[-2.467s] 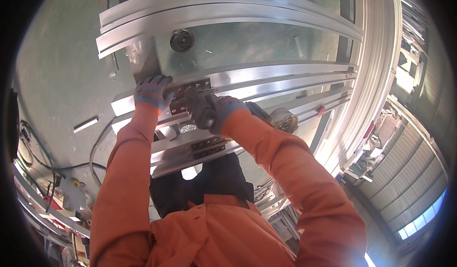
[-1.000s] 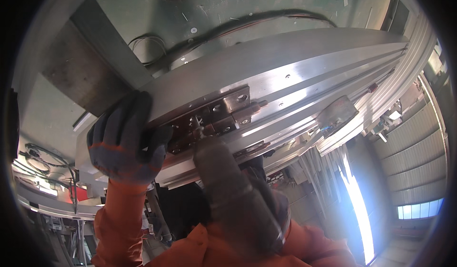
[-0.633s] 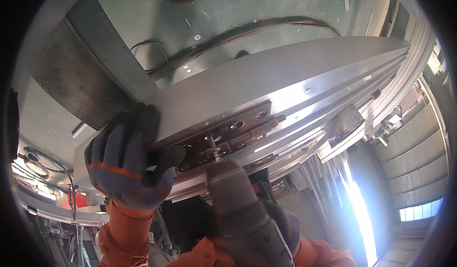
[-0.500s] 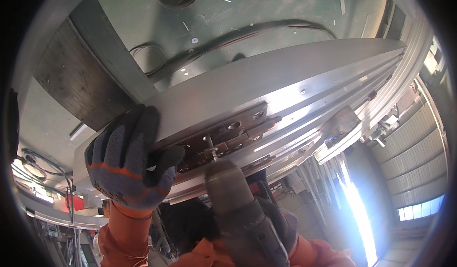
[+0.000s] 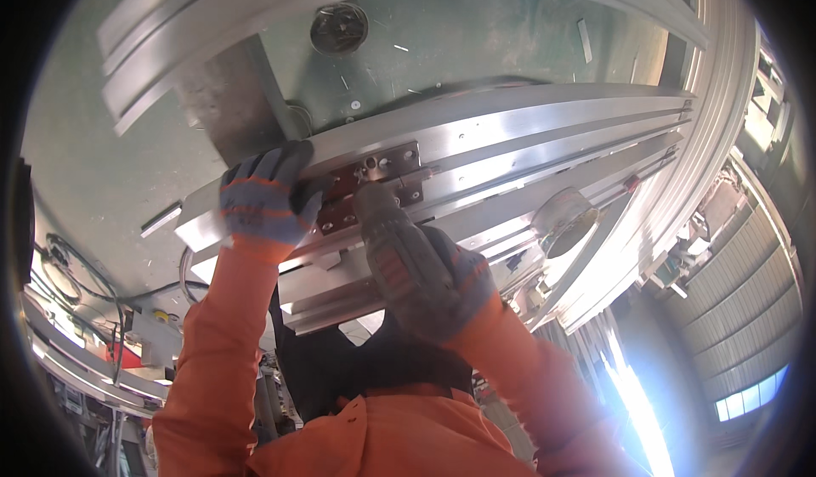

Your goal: The person uses a cordless drill to fasten screws into metal brackets attached to long aluminum profiles laid on a workbench. The person repeatedly picks screws from a container, positions them, and drives them into the profiles.

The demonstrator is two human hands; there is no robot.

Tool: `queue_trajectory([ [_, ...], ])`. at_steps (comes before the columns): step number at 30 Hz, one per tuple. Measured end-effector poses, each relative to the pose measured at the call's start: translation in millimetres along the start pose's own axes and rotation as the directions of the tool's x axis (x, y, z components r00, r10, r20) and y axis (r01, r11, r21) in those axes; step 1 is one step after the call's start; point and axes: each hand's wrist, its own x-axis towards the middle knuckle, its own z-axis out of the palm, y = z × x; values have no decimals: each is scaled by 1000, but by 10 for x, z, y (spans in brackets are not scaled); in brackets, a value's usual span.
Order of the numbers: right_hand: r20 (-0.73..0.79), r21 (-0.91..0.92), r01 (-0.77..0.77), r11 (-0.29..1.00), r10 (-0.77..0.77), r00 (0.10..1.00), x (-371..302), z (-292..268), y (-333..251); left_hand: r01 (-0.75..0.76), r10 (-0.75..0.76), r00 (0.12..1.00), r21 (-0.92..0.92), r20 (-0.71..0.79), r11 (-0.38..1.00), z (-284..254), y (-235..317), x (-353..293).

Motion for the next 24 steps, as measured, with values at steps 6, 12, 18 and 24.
queue_trajectory([
  [6, 224, -213, 5, 977, 44, 974, 100, -224, 211, 66, -77, 974, 56, 215, 996, -218, 78, 43],
  [12, 323, 305, -323, 896, 221, 920, 162, 28, 977, 62, -76, 978, 75, 197, 995, -212, 80, 27],
  [18, 302, 229, -210, 950, 136, 943, 210, 22, 1057, 60, -70, 981, 64, 181, 996, -193, 55, -6],
  [24, 426, -547, 79, 833, 196, 883, 513, -525, -66, 76, -83, 977, 46, 194, 996, -228, 60, -10],
])
